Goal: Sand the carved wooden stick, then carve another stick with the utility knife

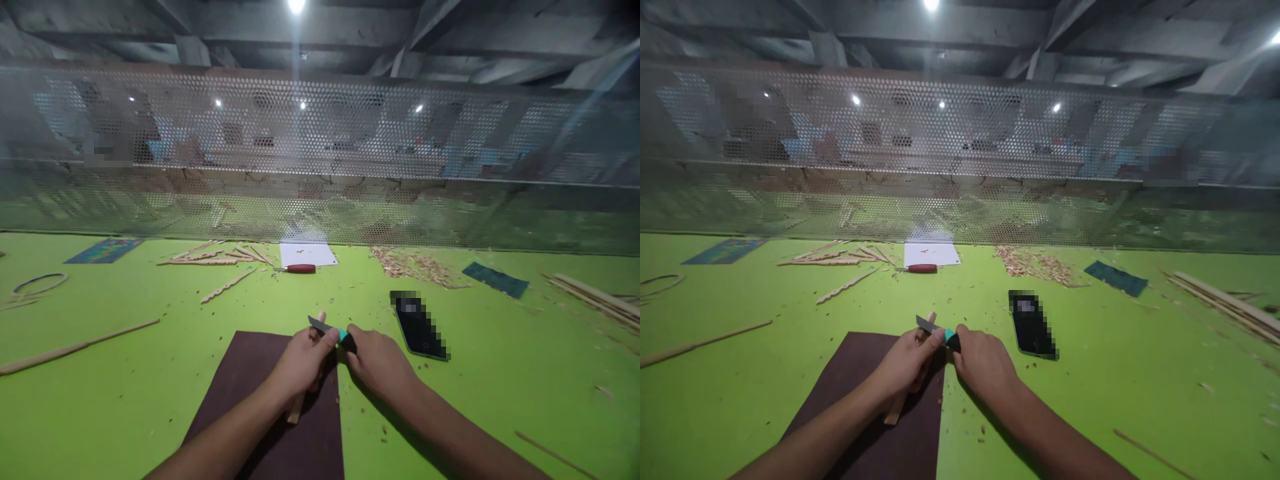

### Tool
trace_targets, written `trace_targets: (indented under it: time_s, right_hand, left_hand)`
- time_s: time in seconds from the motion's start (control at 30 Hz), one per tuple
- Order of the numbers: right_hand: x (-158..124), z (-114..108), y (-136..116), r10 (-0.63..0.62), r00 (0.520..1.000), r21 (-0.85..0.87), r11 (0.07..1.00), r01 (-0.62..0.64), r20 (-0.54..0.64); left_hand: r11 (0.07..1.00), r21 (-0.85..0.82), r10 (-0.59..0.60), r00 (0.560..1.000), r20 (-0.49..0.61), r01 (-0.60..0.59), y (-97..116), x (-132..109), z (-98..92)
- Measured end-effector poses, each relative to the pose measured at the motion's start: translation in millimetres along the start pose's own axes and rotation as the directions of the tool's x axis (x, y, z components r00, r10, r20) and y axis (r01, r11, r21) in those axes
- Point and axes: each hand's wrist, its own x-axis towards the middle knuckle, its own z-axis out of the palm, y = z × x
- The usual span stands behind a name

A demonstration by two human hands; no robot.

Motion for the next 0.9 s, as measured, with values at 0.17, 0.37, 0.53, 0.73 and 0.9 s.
trace_targets:
  time_s: [0.17,0.37,0.53,0.73,0.9]
  right_hand:
    - [-1,2,-1,0.030,1.000,0.018,0.999,-0.030,-0.005]
    - [-2,4,-3,0.090,0.995,0.065,0.994,-0.087,-0.045]
    - [9,3,21,0.133,0.987,0.148,0.982,-0.118,-0.093]
    - [14,-1,36,0.065,0.989,0.393,0.920,-0.008,-0.131]
    - [9,-11,27,-0.078,0.991,0.569,0.812,0.129,-0.113]
  left_hand:
    - [1.000,0.009,-0.028,0.999,-0.030,0.028,0,-1,-0.8]
    - [0.998,-0.033,-0.052,0.993,-0.104,0.049,4,-4,5.6]
    - [0.989,-0.125,-0.088,0.995,-0.043,0.082,8,-5,5.1]
    - [0.970,-0.230,-0.050,0.990,0.130,0.079,10,-9,1.6]
    - [0.970,-0.242,0.033,0.983,0.180,0.012,8,-10,1.5]
